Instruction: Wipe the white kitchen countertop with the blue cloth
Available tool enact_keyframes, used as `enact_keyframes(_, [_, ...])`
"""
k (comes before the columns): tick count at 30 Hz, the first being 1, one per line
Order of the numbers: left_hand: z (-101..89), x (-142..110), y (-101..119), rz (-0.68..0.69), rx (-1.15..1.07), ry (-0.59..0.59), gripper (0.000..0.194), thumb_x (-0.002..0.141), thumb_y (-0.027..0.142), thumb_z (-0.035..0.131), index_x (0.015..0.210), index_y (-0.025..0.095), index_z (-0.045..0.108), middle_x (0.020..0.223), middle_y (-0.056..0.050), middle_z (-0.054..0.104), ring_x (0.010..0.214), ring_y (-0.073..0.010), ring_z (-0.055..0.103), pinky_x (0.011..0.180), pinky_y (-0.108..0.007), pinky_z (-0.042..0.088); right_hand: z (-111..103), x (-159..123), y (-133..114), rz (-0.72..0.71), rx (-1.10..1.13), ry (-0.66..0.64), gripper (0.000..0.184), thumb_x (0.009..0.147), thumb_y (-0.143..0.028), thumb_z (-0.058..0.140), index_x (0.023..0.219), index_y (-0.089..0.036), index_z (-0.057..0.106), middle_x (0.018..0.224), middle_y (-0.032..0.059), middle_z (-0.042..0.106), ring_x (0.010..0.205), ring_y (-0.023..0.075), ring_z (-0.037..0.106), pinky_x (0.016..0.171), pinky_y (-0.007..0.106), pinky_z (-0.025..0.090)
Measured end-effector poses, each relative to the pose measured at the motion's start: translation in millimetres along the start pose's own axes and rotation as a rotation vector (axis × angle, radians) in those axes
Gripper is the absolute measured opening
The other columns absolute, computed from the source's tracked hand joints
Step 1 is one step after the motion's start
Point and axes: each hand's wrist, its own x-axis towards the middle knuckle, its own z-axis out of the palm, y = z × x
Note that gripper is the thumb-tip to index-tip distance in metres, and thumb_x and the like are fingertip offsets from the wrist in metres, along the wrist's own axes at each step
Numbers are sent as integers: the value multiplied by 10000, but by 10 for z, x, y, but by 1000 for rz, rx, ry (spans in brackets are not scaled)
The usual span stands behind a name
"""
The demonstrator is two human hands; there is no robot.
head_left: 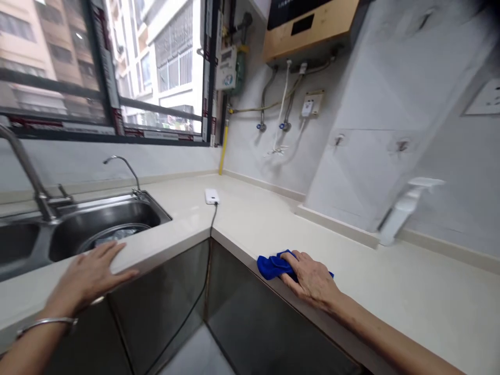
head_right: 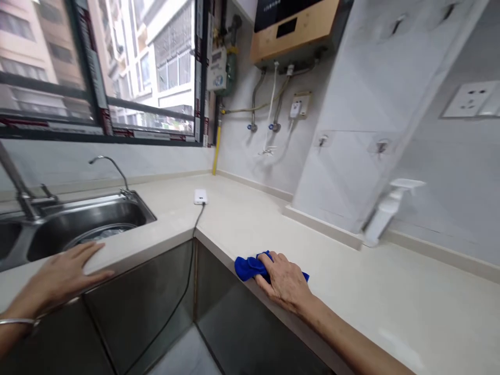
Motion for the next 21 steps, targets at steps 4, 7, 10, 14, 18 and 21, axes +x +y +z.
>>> enact_keyframes(4, [-85, -73, 166, -16, 23, -56, 832, 826, 662, 502, 1497, 185, 378, 1586, -95, 371, 1439, -271, 355, 1156, -456, 286, 234, 511, -32, -8, 38, 17, 284, 948, -387, 448, 1162, -225, 540, 1007, 70, 615, 898, 259, 562, 694, 362, 413])
enact_keyframes(7, [-147, -100, 189, -30, -24, -74, 903, 764, 719, 515, 1492, 196, 401, 1586, -108, 369, 1447, -295, 347, 1172, -472, 281, 374, 780, -59, 29, 57, 46, 310, 955, -402, 430, 1172, -216, 551, 1023, 78, 617, 924, 267, 565, 703, 365, 419])
enact_keyframes(10, [-178, -125, 176, -45, -49, -70, 892, 751, 717, 519, 1485, 221, 416, 1590, -102, 364, 1454, -296, 336, 1189, -486, 259, 480, 901, -51, 56, 101, 101, 332, 949, -415, 434, 1183, -217, 561, 1024, 77, 628, 933, 266, 567, 727, 374, 433])
enact_keyframes(14, [-182, -158, 180, -49, -74, -64, 893, 751, 719, 518, 1486, 221, 414, 1589, -101, 365, 1455, -296, 334, 1192, -492, 255, 578, 898, 37, 29, 225, 125, 402, 935, -512, 464, 1232, -260, 561, 1100, 66, 653, 965, 267, 582, 790, 422, 460])
enact_keyframes(18, [-174, -175, 189, -61, -91, -66, 898, 740, 696, 553, 1489, 223, 407, 1591, -99, 361, 1462, -293, 321, 1205, -497, 231, 667, 887, 128, 4, 269, 155, 463, 934, -614, 453, 1282, -331, 565, 1320, 57, 604, 1244, 334, 500, 957, 561, 436])
enact_keyframes(21, [-170, -175, 187, -57, -102, -57, 901, 739, 698, 560, 1486, 218, 411, 1587, -100, 368, 1459, -295, 325, 1205, -502, 231, 709, 905, 156, -28, 284, 189, 463, 958, -609, 416, 1296, -340, 583, 1386, 48, 576, 1366, 341, 413, 1059, 604, 393])
